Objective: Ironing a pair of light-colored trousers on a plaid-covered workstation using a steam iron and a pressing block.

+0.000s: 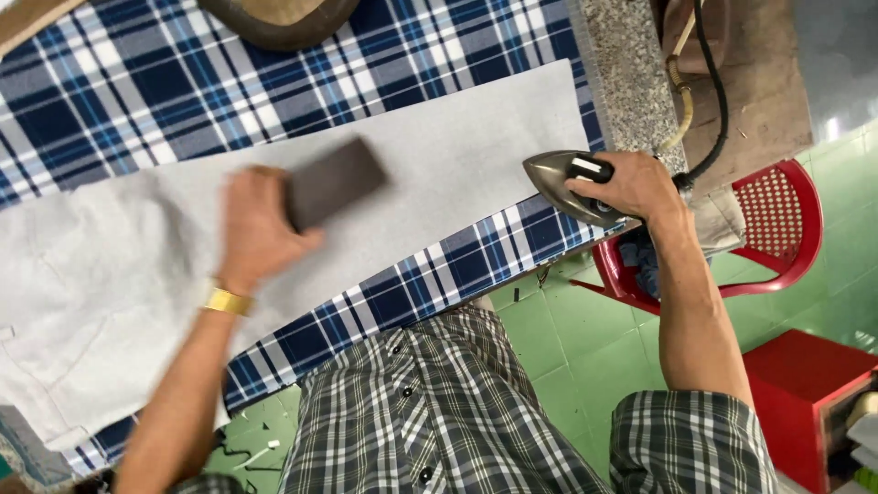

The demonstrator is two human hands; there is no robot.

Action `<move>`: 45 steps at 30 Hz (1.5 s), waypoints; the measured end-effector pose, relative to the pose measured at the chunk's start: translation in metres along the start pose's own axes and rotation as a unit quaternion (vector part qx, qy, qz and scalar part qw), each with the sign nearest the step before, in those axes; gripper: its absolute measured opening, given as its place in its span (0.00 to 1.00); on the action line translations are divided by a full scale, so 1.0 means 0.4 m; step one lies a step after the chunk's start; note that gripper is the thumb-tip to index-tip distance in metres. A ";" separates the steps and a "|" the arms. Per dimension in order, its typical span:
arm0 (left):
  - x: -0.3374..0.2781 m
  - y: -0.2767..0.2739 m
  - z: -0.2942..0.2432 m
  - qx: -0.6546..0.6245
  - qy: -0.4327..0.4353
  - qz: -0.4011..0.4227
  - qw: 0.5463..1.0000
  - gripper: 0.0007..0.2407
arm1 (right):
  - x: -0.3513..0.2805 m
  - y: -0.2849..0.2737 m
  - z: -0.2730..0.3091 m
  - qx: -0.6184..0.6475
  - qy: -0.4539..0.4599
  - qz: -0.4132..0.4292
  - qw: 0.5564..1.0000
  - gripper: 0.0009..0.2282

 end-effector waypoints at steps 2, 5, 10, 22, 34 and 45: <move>-0.048 0.061 -0.117 -0.031 -0.001 -0.002 1.000 0.34 | 0.003 -0.006 0.005 -0.009 -0.007 -0.003 1.000 0.25; -0.144 0.209 -0.207 -0.074 0.006 0.048 0.996 0.38 | -0.006 -0.024 0.027 -0.007 -0.026 -0.007 1.000 0.26; -0.220 0.165 -0.238 -0.035 0.029 0.108 0.993 0.35 | -0.001 0.024 -0.024 0.001 -0.001 -0.076 0.997 0.25; -0.398 -0.043 -0.118 0.249 -0.107 0.161 0.949 0.39 | -0.087 -0.004 0.813 0.153 -0.149 0.015 0.977 0.32; -0.424 -0.013 -0.083 0.307 -0.113 0.212 0.921 0.41 | -0.095 0.084 1.268 0.147 -0.316 0.157 0.924 0.24; -0.417 -0.043 -0.090 0.219 -0.078 0.191 0.954 0.42 | -0.038 -0.037 0.854 0.179 -0.184 0.190 0.948 0.15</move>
Point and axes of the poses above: each hand's wrist, its own x-axis towards the middle knuckle, its own y-axis out of the palm, z = x × y, the point moved 7 cm from there along x, towards the middle knuckle, and after that the axes turned 9 degrees about -z, right-handed, at the moved point
